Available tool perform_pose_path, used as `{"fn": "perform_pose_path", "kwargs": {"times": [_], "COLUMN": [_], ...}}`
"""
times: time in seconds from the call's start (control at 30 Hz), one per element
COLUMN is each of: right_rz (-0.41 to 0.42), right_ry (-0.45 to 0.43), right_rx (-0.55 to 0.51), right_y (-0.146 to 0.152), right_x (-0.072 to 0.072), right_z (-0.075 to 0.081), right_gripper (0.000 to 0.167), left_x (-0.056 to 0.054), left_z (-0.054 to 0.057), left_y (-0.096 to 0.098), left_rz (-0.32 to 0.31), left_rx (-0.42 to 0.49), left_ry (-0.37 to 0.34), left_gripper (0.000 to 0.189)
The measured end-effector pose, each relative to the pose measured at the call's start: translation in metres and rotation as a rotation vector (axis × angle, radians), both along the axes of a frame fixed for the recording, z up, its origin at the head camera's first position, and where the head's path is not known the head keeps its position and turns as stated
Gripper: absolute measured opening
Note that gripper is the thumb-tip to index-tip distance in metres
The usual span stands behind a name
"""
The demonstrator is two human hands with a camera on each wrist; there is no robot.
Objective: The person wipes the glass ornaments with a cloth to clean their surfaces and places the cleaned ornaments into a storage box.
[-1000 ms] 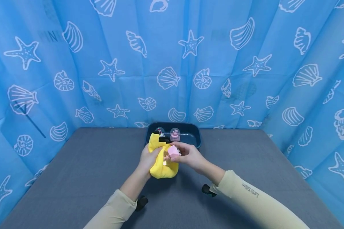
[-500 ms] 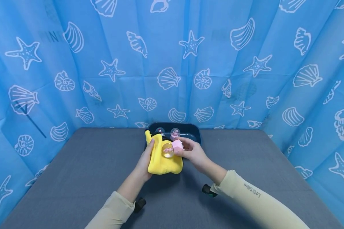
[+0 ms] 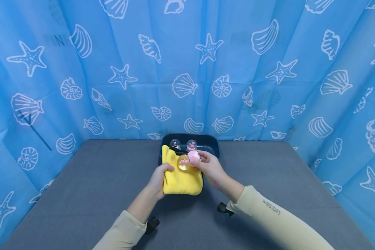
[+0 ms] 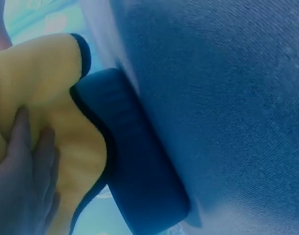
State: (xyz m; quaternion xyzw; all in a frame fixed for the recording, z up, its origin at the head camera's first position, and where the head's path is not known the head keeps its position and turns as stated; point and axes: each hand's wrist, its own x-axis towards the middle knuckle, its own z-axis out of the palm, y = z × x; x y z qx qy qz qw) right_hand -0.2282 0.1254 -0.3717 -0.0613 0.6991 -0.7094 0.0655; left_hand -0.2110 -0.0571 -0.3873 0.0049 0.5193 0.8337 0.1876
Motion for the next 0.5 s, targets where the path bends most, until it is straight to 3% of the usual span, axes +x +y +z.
{"fn": "perform_pose_path", "kwargs": {"times": [0.23, 0.5], "right_rz": [-0.059, -0.023], "right_ry": [-0.018, 0.007], "right_rx": [-0.077, -0.228], "right_y": [0.008, 0.018], "right_x": [-0.002, -0.002], "right_z": [-0.002, -0.005], "right_gripper": [0.037, 0.041], "left_x": [0.001, 0.001], "left_z": [0.002, 0.003], "left_y": [-0.001, -0.004], "left_rz": [0.094, 0.150], "left_rx": [0.021, 0.035], "left_ry": [-0.023, -0.028], "left_gripper": [0.038, 0.032]}}
